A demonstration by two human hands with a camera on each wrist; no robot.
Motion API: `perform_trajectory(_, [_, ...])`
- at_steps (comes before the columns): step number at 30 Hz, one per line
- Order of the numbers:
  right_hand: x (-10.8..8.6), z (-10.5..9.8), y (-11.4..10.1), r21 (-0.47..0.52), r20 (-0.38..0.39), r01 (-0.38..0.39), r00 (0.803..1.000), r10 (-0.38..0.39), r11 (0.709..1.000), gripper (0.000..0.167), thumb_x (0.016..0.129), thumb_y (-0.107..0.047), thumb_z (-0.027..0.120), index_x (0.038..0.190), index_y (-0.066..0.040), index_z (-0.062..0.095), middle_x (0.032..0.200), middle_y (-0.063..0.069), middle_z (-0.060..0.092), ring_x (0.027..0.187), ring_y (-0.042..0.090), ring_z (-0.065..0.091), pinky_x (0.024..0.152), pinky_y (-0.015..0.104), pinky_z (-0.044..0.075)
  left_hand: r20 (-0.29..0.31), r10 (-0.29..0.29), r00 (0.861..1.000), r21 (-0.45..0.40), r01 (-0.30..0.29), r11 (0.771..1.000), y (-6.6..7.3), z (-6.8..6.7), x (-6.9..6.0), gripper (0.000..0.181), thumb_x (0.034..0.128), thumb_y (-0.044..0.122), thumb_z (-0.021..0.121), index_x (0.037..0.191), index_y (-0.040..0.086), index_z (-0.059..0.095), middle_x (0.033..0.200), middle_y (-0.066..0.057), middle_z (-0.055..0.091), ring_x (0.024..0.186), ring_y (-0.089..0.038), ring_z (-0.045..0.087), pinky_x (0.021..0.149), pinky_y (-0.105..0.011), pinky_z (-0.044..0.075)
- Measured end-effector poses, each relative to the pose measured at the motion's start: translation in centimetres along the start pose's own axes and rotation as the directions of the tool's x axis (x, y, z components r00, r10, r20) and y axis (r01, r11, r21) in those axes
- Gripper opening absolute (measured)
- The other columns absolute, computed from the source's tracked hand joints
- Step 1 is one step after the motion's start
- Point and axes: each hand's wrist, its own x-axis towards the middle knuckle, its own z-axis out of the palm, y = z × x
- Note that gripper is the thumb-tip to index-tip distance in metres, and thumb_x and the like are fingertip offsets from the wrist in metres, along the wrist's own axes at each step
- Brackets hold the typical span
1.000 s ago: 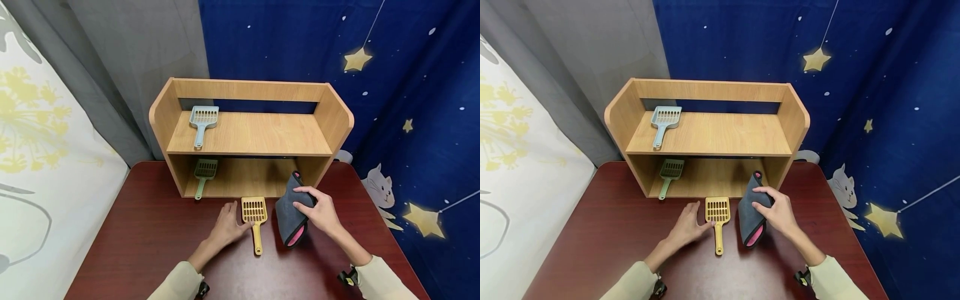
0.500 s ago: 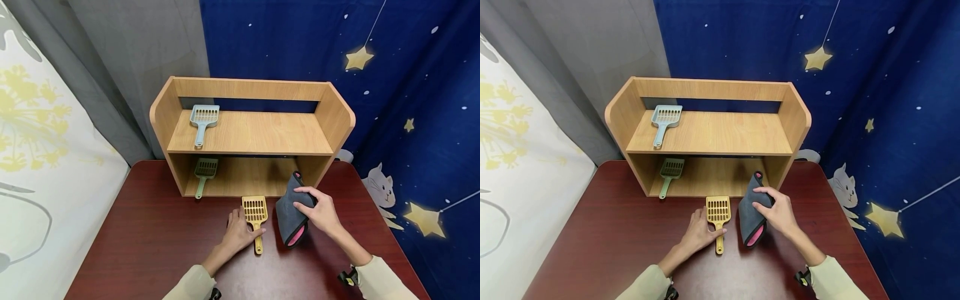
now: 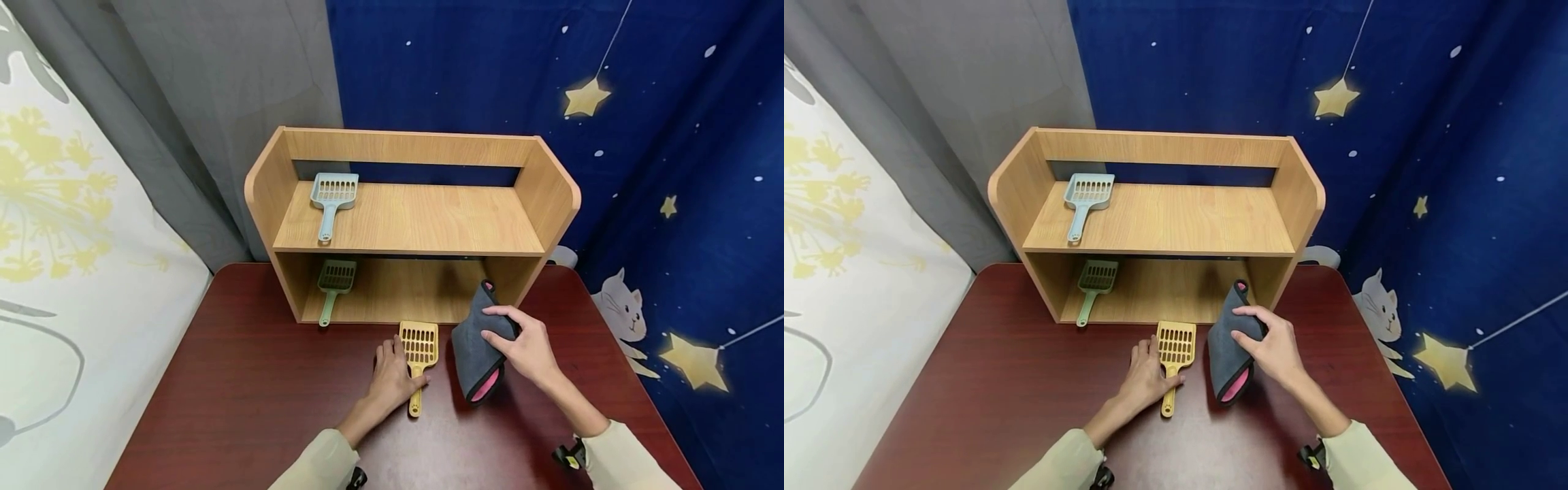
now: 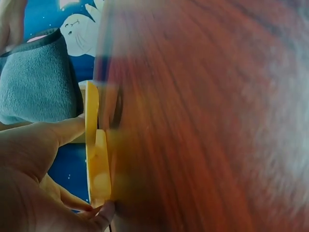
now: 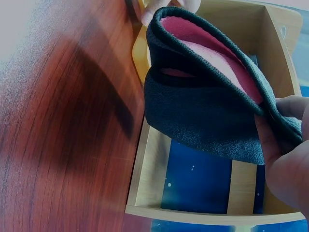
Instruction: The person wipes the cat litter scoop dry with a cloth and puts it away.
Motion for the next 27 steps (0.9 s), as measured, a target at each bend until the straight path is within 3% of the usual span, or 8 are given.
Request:
perform_trajectory(7, [-0.3,-0.3,0.4,-0.002,-0.017,0.004,1.000,-0.004,1.000,0.037,0.085,-0.007,0.089,0.119,-0.016,0.078,0.115,0.011,0.077,0.095,0.006,0.067,0.076,0.013,0.053,0.021,0.007,1.000,-0.039,-0.006,0.999,-0.6,-0.7,0.2,0.099,0.0760,0.025,0.095,0.146,-0.022,0.044,0.129,-0.034,0.055,0.120,-0.044,0.054,0.104,-0.050,0.051])
perform_trajectory(16, [-0.4,-0.5,0.4,-0.002,-0.018,0.001,1.000,-0.001,1.000,0.037,0.085,-0.009,0.090,0.120,-0.018,0.078,0.116,0.011,0.077,0.095,0.010,0.068,0.076,0.013,0.053,-0.011,0.011,1.000,-0.051,-0.011,0.999,-2.3,-1.7,-0.2,0.070,0.0836,0.014,0.088,0.136,-0.019,0.055,0.120,-0.029,0.057,0.112,-0.042,0.056,0.094,-0.052,0.054])
perform_trajectory(22, [-0.4,-0.6,0.4,0.003,-0.024,0.002,1.000,-0.002,1.000,0.039,0.084,-0.007,0.090,0.120,-0.016,0.078,0.116,0.012,0.077,0.095,0.013,0.068,0.075,0.013,0.053,-0.019,0.082,0.996,-0.010,-0.082,0.997,-3.3,-2.2,-0.2,0.038,0.0870,0.011,0.086,0.117,-0.008,0.071,0.104,-0.018,0.065,0.095,-0.033,0.061,0.080,-0.045,0.055])
perform_trajectory(27, [-0.4,-0.6,0.5,0.003,-0.025,-0.001,1.000,0.002,1.000,0.039,0.084,-0.006,0.090,0.120,-0.016,0.078,0.116,0.011,0.077,0.094,0.012,0.068,0.075,0.013,0.054,0.011,0.106,0.994,-0.021,-0.106,0.994,-3.8,-2.4,0.0,0.030,0.0885,0.012,0.085,0.114,-0.002,0.076,0.099,-0.011,0.067,0.089,-0.025,0.060,0.072,-0.038,0.051])
